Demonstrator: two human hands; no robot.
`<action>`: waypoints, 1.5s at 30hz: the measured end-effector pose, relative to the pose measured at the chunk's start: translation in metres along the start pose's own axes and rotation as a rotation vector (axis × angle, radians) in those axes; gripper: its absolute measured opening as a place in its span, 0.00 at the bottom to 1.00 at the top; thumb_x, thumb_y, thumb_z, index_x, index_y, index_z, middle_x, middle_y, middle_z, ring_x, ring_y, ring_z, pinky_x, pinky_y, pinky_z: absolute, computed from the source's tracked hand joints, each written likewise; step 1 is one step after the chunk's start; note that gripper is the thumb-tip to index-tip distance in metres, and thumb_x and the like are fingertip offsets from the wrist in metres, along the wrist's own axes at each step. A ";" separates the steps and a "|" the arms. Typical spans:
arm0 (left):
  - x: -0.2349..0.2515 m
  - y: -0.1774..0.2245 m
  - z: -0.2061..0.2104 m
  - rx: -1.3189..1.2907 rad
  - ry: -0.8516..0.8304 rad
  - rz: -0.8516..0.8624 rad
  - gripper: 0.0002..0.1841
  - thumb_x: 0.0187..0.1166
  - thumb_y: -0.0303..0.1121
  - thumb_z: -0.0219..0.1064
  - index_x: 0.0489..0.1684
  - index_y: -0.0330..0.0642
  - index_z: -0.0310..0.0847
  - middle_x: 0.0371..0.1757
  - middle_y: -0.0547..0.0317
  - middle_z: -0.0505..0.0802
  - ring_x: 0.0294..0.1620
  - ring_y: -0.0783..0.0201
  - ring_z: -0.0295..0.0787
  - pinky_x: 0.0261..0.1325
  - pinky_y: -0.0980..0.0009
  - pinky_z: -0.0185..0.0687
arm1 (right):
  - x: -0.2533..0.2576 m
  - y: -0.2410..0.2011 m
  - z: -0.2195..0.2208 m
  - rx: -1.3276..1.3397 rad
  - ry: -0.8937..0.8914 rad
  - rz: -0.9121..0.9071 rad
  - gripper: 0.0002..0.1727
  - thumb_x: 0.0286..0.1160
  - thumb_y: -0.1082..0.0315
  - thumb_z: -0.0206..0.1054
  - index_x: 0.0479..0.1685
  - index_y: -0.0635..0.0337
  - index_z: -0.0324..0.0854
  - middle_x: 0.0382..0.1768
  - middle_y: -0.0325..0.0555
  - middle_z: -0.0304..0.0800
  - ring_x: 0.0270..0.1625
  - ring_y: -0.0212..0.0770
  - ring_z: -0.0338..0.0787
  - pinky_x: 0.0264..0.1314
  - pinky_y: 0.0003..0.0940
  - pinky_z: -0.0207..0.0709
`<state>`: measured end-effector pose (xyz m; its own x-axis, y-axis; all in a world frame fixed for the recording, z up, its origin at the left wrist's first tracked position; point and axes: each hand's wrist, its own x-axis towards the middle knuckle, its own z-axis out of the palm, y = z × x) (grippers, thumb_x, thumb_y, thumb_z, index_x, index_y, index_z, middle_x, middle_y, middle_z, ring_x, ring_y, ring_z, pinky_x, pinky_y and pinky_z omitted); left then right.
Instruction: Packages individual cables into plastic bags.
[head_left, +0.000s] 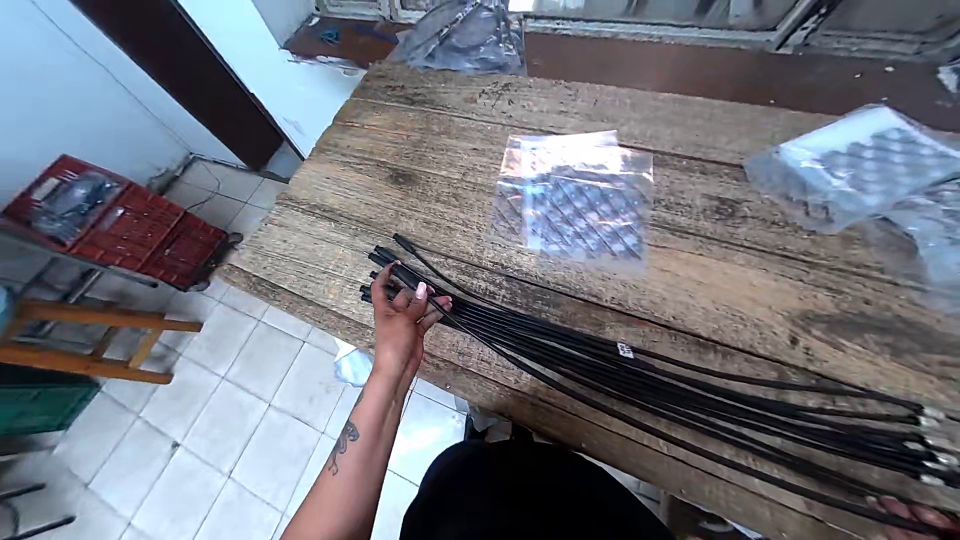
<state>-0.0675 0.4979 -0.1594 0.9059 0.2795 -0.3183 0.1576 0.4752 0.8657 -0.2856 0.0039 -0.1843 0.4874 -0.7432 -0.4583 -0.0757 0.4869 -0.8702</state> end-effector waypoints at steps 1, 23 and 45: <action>0.002 0.003 0.000 -0.006 -0.011 0.030 0.37 0.83 0.16 0.59 0.87 0.57 0.48 0.42 0.51 0.91 0.35 0.53 0.96 0.42 0.57 0.96 | -0.002 0.000 0.003 -0.003 -0.011 0.005 0.11 0.95 0.68 0.42 0.46 0.60 0.68 0.25 0.42 0.89 0.33 0.40 0.95 0.46 0.38 0.93; -0.028 0.044 0.060 1.114 -1.319 -0.326 0.18 0.92 0.33 0.51 0.72 0.52 0.82 0.24 0.67 0.87 0.14 0.80 0.70 0.19 0.82 0.65 | -0.104 0.014 0.245 -1.055 -0.892 -1.377 0.21 0.88 0.68 0.54 0.73 0.59 0.82 0.54 0.51 0.92 0.55 0.49 0.92 0.59 0.45 0.85; 0.072 -0.073 0.162 1.321 -0.895 0.318 0.15 0.86 0.39 0.66 0.53 0.34 0.88 0.47 0.40 0.93 0.50 0.44 0.91 0.60 0.41 0.84 | -0.061 0.053 0.121 -1.253 -0.370 -0.737 0.64 0.41 0.26 0.77 0.84 0.60 0.70 0.77 0.69 0.75 0.72 0.69 0.81 0.68 0.69 0.75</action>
<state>0.0499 0.3485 -0.1833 0.8181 -0.5507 -0.1658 -0.2886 -0.6424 0.7099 -0.2141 0.1308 -0.1803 0.9191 -0.3917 0.0438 -0.3041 -0.7755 -0.5532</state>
